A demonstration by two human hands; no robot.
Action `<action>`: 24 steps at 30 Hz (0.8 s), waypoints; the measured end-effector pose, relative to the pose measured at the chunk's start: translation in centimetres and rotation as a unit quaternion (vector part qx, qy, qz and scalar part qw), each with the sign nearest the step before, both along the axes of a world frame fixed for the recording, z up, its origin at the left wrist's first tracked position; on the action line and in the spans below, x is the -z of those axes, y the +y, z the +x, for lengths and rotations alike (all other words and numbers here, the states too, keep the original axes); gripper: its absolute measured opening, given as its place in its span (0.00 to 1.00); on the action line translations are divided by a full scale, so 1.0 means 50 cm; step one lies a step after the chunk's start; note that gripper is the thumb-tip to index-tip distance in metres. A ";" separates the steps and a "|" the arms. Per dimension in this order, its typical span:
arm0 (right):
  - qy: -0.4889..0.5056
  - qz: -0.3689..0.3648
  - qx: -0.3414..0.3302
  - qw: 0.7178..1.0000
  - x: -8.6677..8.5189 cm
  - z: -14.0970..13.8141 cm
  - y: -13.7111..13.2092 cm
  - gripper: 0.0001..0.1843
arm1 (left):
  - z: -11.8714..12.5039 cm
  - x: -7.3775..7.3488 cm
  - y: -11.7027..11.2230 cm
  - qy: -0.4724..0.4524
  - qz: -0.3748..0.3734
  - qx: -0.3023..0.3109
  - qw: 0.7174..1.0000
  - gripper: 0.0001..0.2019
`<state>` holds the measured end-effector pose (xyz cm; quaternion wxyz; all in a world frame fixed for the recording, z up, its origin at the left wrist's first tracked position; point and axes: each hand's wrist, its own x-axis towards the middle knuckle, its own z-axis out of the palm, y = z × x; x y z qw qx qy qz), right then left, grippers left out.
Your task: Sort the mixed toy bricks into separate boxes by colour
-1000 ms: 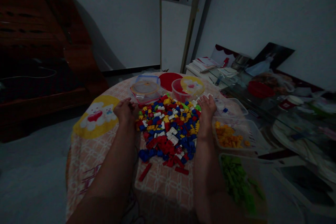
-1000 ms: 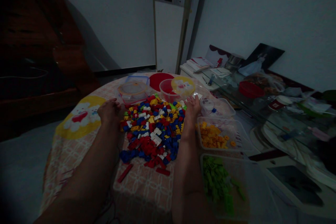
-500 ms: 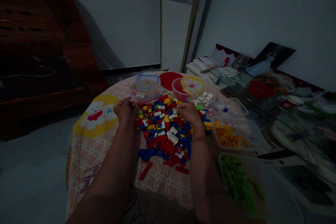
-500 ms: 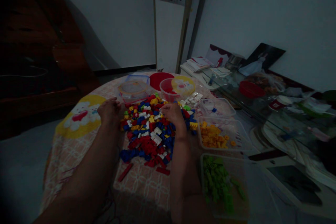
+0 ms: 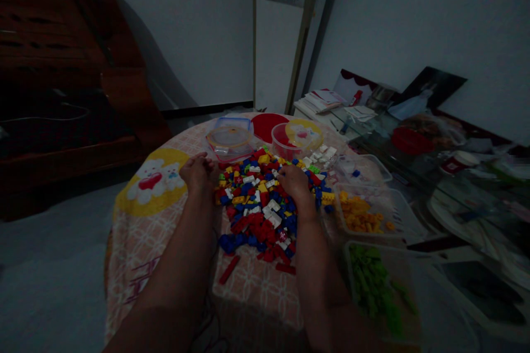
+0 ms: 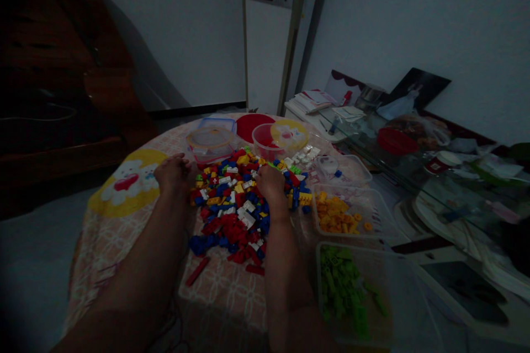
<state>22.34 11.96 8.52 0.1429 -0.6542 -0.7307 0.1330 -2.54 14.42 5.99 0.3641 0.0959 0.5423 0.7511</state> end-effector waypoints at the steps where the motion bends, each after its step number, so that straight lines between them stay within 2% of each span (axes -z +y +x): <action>1: 0.020 0.004 -0.001 1.000 0.003 0.003 0.003 0.09 | -0.002 0.002 0.001 0.001 0.000 0.000 1.000 0.08; 4: 0.131 0.018 0.020 0.991 0.013 0.015 0.015 0.09 | -0.007 0.011 0.007 0.002 -0.004 -0.001 1.000 0.08; 6: 0.240 0.021 0.058 0.969 0.019 0.025 0.022 0.09 | -0.010 0.015 0.012 0.002 -0.002 -0.002 1.000 0.09; 8: 0.360 0.016 0.100 0.928 0.021 0.032 0.027 0.09 | -0.010 0.017 0.014 0.000 0.000 -0.001 1.000 0.08; 12: 0.544 0.027 0.167 0.822 0.020 0.047 0.032 0.07 | -0.007 0.010 0.011 -0.005 -0.005 0.000 1.000 0.08; 15: 0.622 0.057 0.207 0.753 0.025 0.064 0.037 0.08 | -0.005 0.007 0.007 -0.002 0.000 0.000 1.000 0.08; 18: 0.667 0.083 0.248 0.698 0.039 0.088 0.045 0.09 | -0.007 0.010 0.007 0.008 -0.002 0.001 1.000 0.08; 21: 0.696 0.110 0.261 0.660 0.052 0.112 0.053 0.10 | -0.010 0.014 0.010 0.015 -0.008 -0.002 1.000 0.08; 24: 0.724 0.169 0.226 0.629 0.057 0.128 0.058 0.16 | -0.010 0.018 0.011 0.013 -0.007 -0.006 1.000 0.07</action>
